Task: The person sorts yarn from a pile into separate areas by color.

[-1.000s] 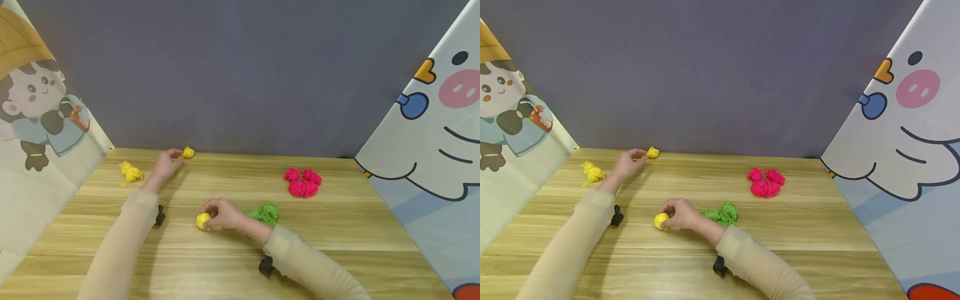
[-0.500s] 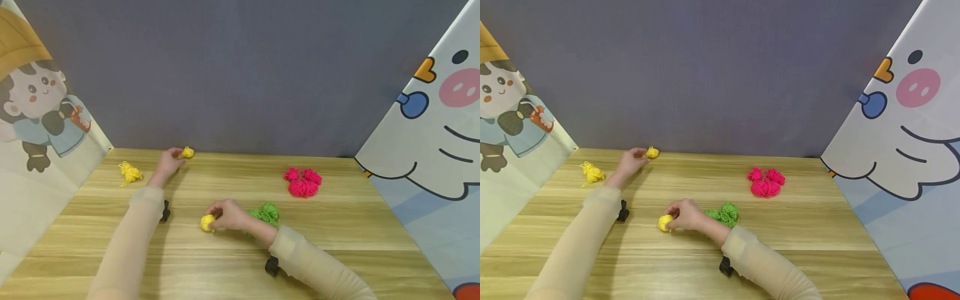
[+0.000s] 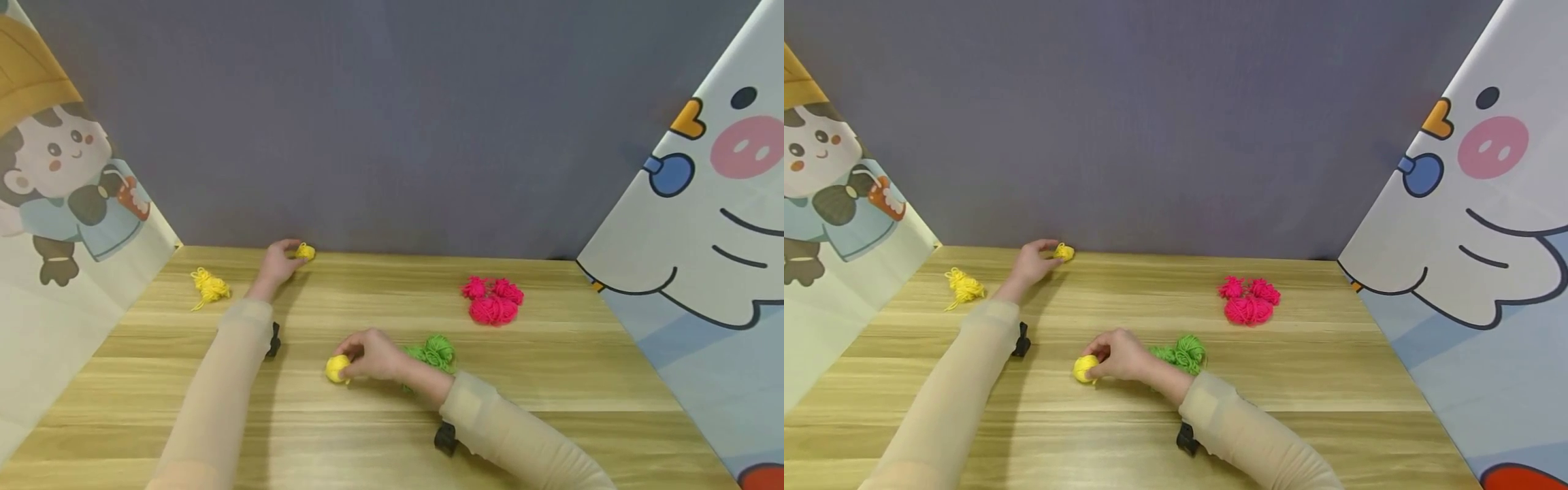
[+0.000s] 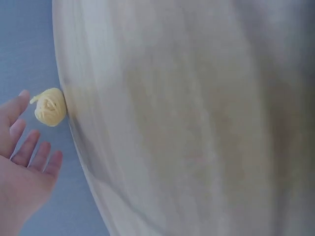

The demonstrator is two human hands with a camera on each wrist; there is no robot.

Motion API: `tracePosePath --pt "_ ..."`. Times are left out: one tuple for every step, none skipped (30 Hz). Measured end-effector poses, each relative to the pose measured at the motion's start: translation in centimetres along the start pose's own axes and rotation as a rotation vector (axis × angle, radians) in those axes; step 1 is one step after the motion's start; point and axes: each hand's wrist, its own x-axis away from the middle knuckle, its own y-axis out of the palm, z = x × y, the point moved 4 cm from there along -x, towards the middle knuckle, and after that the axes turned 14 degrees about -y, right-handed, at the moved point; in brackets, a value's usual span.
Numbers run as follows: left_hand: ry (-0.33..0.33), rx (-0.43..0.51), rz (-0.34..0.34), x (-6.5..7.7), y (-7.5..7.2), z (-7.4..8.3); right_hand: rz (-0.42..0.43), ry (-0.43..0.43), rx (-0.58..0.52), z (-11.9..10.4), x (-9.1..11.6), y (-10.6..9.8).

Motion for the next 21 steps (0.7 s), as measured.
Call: tracePosePath --pt "0.001 -0.012 -0.003 0.0 0.0 0.1 0.002 0.0 -0.001 0.1 0.0 0.0" --pt "0.002 -0.028 -0.008 0.0 0.1 0.3 0.002 0.001 0.0 0.2 0.1 0.0" --pt "0.003 -0.049 -0.016 0.0 0.1 0.4 0.005 0.002 -0.001 0.2 0.1 0.0" --pt "0.004 -0.062 -0.024 -0.1 0.2 0.5 0.007 0.004 0.001 0.2 0.2 0.0" --pt "0.004 -0.078 -0.032 -0.1 0.3 0.6 0.008 0.007 0.002 0.2 0.2 0.0" --pt "0.002 -0.095 -0.039 -0.1 0.3 0.6 0.009 0.008 0.0 0.2 0.3 0.0" --pt "-0.003 -0.11 -0.049 -0.1 0.4 0.6 0.01 0.01 -0.006 0.2 0.3 0.0" --pt "-0.008 -0.115 -0.062 -0.1 0.5 0.6 0.01 0.009 -0.008 0.1 0.3 0.0" --pt "-0.012 -0.119 -0.071 -0.2 0.5 0.5 0.01 0.007 -0.01 0.1 0.3 0.0" --pt "-0.016 -0.122 -0.078 -0.2 0.6 0.4 0.009 0.007 -0.012 0.0 0.3 0.0" --pt "-0.02 -0.127 -0.086 -0.2 0.7 0.2 0.008 0.005 -0.015 0.0 0.3 0.0" --pt "-0.023 -0.129 -0.092 -0.2 0.8 0.2 0.007 0.003 -0.017 0.0 0.3 0.1" --pt "-0.026 -0.128 -0.1 -0.3 0.9 0.1 0.005 0.002 -0.018 0.0 0.2 0.0" --pt "-0.023 -0.131 -0.103 -0.3 1.0 0.0 0.004 0.001 -0.017 0.0 0.2 0.0" --pt "-0.015 -0.138 -0.101 -0.3 1.1 0.0 0.002 0.001 -0.016 0.0 0.2 0.0" --pt "-0.007 -0.145 -0.1 -0.4 1.2 0.0 0.001 0.001 -0.017 0.0 0.2 0.0" --pt "0.005 -0.153 -0.097 -0.4 1.3 0.1 0.001 0.0 -0.018 -0.1 0.2 0.0" --pt "0.018 -0.165 -0.091 -0.4 1.3 0.1 -0.001 0.0 -0.019 -0.1 0.2 -0.1" --pt "0.03 -0.176 -0.087 -0.4 1.4 0.2 -0.001 0.0 -0.019 -0.2 0.2 -0.1" --pt "0.044 -0.192 -0.082 -0.5 1.5 0.4 -0.001 0.0 -0.018 -0.2 0.2 -0.1" --pt "0.055 -0.203 -0.081 -0.5 1.6 0.6 -0.002 -0.001 -0.016 -0.2 0.2 -0.2"
